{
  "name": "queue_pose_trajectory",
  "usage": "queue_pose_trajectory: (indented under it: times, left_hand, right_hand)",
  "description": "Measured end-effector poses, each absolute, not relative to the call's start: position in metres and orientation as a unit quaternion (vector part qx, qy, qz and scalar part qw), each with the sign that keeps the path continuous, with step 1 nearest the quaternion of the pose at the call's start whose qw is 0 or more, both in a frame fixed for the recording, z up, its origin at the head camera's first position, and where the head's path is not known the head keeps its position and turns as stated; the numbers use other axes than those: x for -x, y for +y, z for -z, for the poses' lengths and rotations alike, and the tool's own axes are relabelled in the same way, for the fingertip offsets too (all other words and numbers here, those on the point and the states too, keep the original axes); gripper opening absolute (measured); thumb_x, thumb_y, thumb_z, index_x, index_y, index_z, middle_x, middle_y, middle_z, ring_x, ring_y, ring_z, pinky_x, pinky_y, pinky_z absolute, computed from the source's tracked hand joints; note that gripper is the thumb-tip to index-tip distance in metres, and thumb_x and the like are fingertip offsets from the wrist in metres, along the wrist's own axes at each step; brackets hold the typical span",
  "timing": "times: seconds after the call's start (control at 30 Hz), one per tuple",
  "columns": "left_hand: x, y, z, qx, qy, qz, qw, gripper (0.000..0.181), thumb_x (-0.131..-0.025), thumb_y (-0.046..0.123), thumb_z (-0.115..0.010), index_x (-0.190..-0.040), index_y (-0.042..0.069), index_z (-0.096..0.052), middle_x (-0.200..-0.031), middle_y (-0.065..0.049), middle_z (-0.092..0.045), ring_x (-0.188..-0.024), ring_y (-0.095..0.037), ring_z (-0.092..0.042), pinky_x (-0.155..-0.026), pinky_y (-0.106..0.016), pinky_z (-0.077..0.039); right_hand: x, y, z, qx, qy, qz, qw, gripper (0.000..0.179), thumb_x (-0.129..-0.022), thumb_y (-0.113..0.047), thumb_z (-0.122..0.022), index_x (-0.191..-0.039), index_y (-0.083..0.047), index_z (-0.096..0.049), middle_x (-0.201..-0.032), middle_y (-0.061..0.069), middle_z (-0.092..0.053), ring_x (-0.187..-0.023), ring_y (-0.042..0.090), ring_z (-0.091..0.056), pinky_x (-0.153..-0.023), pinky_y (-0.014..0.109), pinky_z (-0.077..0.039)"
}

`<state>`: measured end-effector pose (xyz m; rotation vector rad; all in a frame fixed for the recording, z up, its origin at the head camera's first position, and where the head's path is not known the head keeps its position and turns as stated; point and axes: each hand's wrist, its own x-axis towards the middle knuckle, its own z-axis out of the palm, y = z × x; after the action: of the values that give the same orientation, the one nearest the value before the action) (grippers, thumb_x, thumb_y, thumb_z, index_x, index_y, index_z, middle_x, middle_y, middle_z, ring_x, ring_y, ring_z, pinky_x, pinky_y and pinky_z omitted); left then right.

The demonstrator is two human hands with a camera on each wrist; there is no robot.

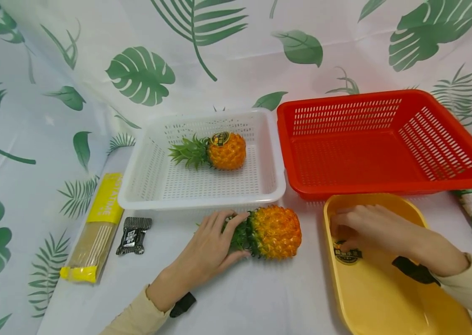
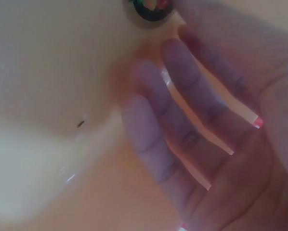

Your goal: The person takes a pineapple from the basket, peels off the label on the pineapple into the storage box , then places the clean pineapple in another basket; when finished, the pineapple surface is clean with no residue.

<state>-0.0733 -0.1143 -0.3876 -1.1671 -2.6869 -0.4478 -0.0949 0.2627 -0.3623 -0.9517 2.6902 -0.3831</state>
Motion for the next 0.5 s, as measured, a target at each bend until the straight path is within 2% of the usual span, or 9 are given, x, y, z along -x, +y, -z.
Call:
queue_pose_trajectory:
  times: [0.13,0.3,0.33,0.5]
  left_hand:
    - [0.073,-0.114,0.388,0.392,-0.904,0.148,0.089,0.076,-0.095,0.044,-0.076,-0.154,0.008,-0.042,-0.134,-0.017,-0.052,-0.119,-0.033,-0.056,-0.097,-0.048,-0.051]
    - [0.073,-0.114,0.388,0.39,-0.904,0.148,0.091,0.077,-0.095,0.044,-0.076,-0.153,0.007,-0.042,-0.135,-0.018,-0.052,-0.12,-0.033,-0.056,-0.098,-0.048,-0.05]
    - [0.073,-0.114,0.388,0.39,-0.904,0.148,0.091,0.077,-0.095,0.044,-0.076,-0.153,0.007,-0.042,-0.135,-0.018,-0.052,-0.12,-0.033,-0.056,-0.098,-0.048,-0.05]
    - [0.072,-0.114,0.389,0.39,-0.904,0.147,0.094,0.077,-0.095,0.044,-0.076,-0.153,0.007,-0.042,-0.135,-0.018,-0.052,-0.12,-0.033,-0.056,-0.098,-0.048,-0.051]
  right_hand:
    - [0.091,0.262,0.365,0.315,0.932,0.115,0.14,0.048,-0.068,-0.042,-0.096,-0.089,-0.025,-0.057,-0.077,-0.015,-0.043,-0.066,0.003,-0.041,-0.055,0.027,-0.034]
    - [0.085,0.261,0.361,0.321,0.932,0.102,0.136,0.062,-0.063,-0.048,-0.097,-0.106,-0.016,-0.066,-0.093,-0.008,-0.063,-0.073,0.01,-0.058,-0.059,0.037,-0.051]
    - [0.085,0.261,0.359,0.321,0.931,0.102,0.14,0.063,-0.063,-0.049,-0.097,-0.108,-0.016,-0.066,-0.093,-0.008,-0.063,-0.074,0.01,-0.058,-0.059,0.037,-0.051]
    - [0.082,0.257,0.336,0.329,0.925,0.114,0.155,0.045,-0.074,-0.042,-0.094,-0.103,-0.023,-0.065,-0.085,-0.015,-0.054,-0.068,0.001,-0.049,-0.056,0.025,-0.042]
